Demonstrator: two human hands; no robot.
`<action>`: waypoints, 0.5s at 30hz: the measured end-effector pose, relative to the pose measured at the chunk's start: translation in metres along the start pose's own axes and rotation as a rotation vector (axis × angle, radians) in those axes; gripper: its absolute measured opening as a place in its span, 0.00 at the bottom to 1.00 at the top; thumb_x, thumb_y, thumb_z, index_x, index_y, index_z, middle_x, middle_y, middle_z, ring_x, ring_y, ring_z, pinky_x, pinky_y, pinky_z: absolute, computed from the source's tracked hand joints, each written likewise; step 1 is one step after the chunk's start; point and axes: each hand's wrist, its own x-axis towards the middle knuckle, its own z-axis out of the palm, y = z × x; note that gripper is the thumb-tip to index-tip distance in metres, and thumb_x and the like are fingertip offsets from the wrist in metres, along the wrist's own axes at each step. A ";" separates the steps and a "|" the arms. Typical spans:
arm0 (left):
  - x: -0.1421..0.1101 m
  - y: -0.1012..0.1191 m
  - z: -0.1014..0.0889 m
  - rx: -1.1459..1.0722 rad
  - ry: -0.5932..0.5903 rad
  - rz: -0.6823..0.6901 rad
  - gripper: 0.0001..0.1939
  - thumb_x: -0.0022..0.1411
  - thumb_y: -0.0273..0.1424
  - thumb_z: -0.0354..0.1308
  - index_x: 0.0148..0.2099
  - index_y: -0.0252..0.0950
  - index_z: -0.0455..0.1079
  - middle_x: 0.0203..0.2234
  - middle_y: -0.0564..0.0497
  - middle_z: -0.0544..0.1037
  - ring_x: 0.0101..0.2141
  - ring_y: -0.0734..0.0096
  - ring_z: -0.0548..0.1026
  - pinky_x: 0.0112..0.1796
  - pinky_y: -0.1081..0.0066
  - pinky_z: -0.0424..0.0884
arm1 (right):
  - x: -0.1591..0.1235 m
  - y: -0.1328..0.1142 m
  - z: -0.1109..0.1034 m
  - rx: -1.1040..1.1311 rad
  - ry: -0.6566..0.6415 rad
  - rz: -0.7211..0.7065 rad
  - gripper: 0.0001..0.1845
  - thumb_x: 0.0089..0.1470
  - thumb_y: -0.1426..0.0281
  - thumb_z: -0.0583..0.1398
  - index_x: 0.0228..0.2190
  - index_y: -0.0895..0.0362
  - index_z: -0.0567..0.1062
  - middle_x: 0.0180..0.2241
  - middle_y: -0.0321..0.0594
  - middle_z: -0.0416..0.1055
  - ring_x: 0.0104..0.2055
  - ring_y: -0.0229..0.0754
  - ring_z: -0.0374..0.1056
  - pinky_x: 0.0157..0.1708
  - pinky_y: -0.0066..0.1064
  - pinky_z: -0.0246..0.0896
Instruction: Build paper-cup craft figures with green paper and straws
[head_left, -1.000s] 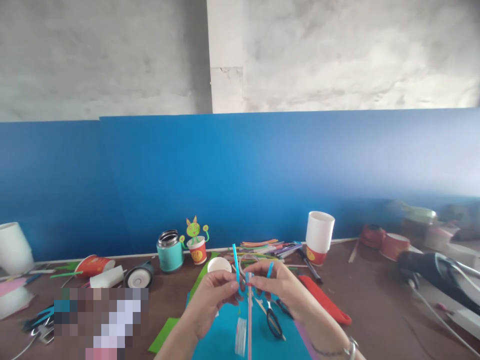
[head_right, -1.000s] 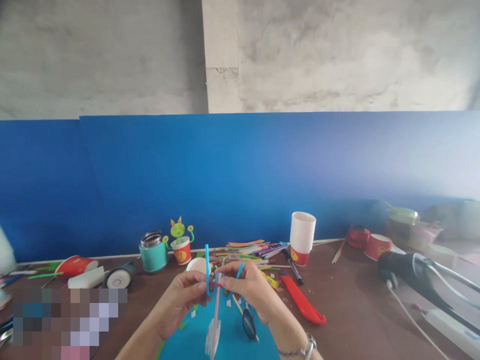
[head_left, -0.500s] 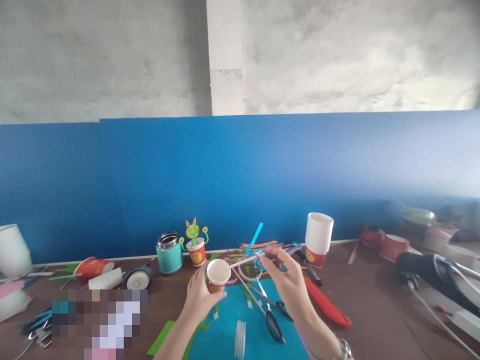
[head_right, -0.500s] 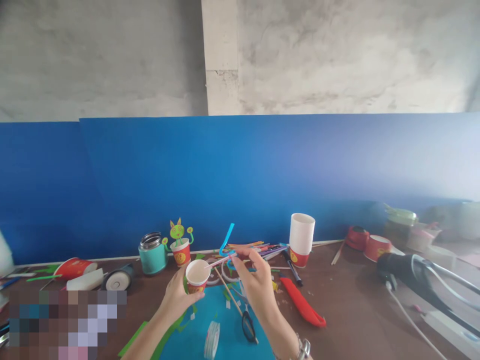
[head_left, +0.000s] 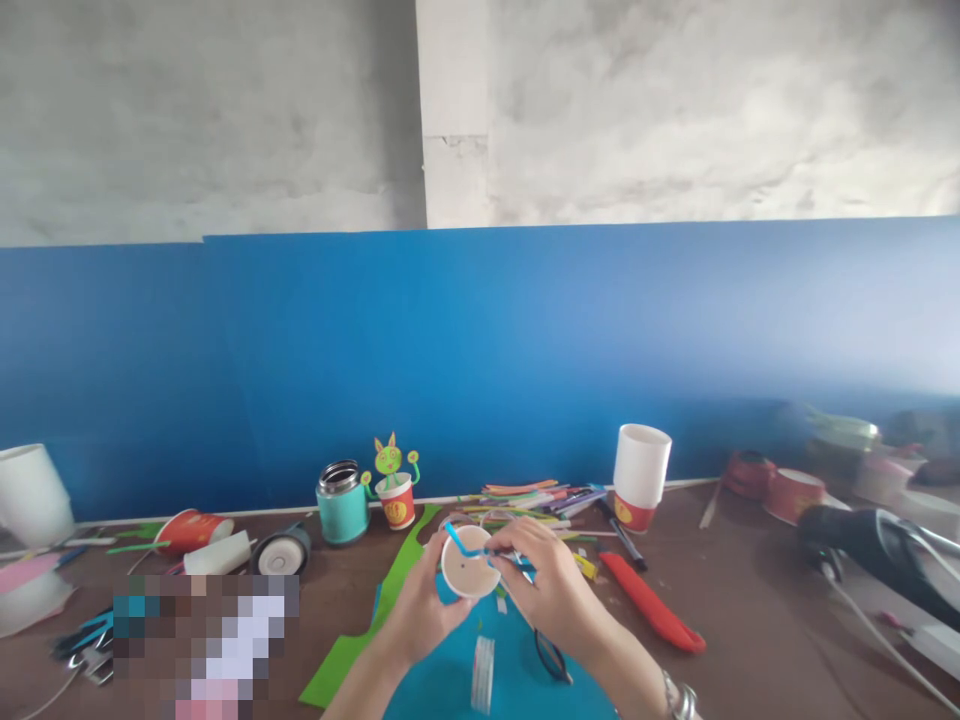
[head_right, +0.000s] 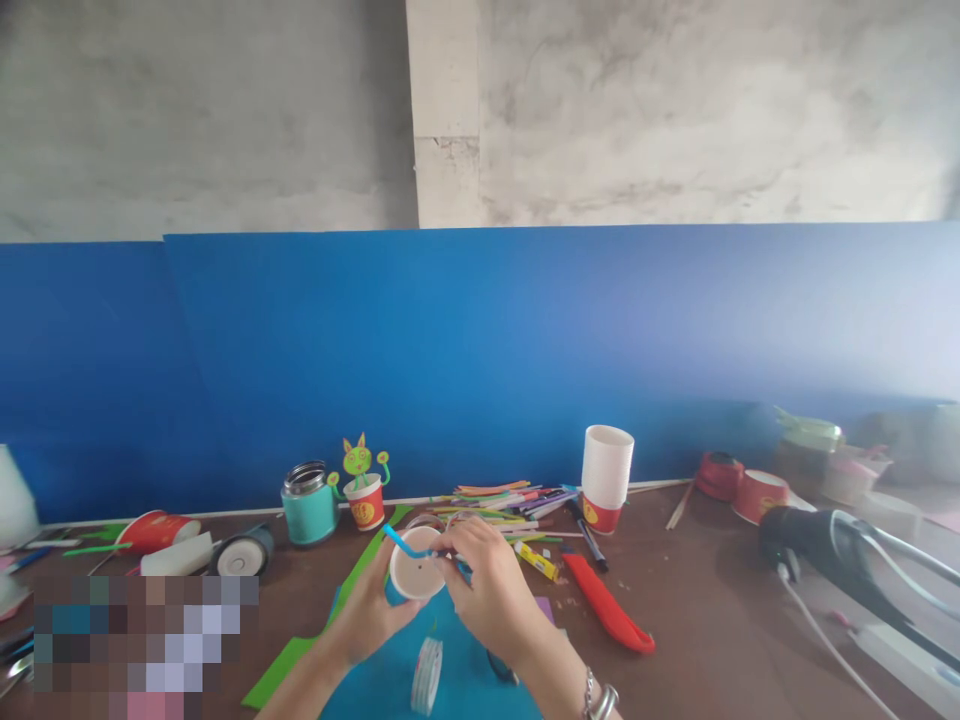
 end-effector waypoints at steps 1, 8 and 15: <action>0.000 0.000 0.001 0.005 -0.002 0.005 0.30 0.52 0.25 0.59 0.58 0.39 0.59 0.51 0.45 0.72 0.52 0.57 0.69 0.53 0.59 0.64 | 0.000 0.001 0.000 -0.007 -0.006 0.001 0.07 0.52 0.77 0.58 0.32 0.54 0.74 0.31 0.38 0.72 0.36 0.43 0.66 0.38 0.33 0.59; 0.001 0.000 0.003 0.000 -0.011 0.010 0.31 0.52 0.26 0.59 0.58 0.39 0.58 0.52 0.44 0.71 0.53 0.56 0.68 0.53 0.60 0.65 | -0.001 0.001 0.000 -0.008 -0.023 0.035 0.07 0.52 0.78 0.59 0.32 0.54 0.74 0.31 0.37 0.72 0.36 0.42 0.67 0.38 0.31 0.59; 0.001 -0.003 0.001 0.027 -0.001 0.023 0.30 0.52 0.26 0.60 0.57 0.39 0.61 0.52 0.44 0.71 0.52 0.55 0.69 0.52 0.59 0.66 | -0.001 0.004 -0.002 -0.062 -0.035 0.041 0.06 0.52 0.77 0.58 0.32 0.55 0.73 0.32 0.38 0.72 0.37 0.42 0.67 0.39 0.32 0.59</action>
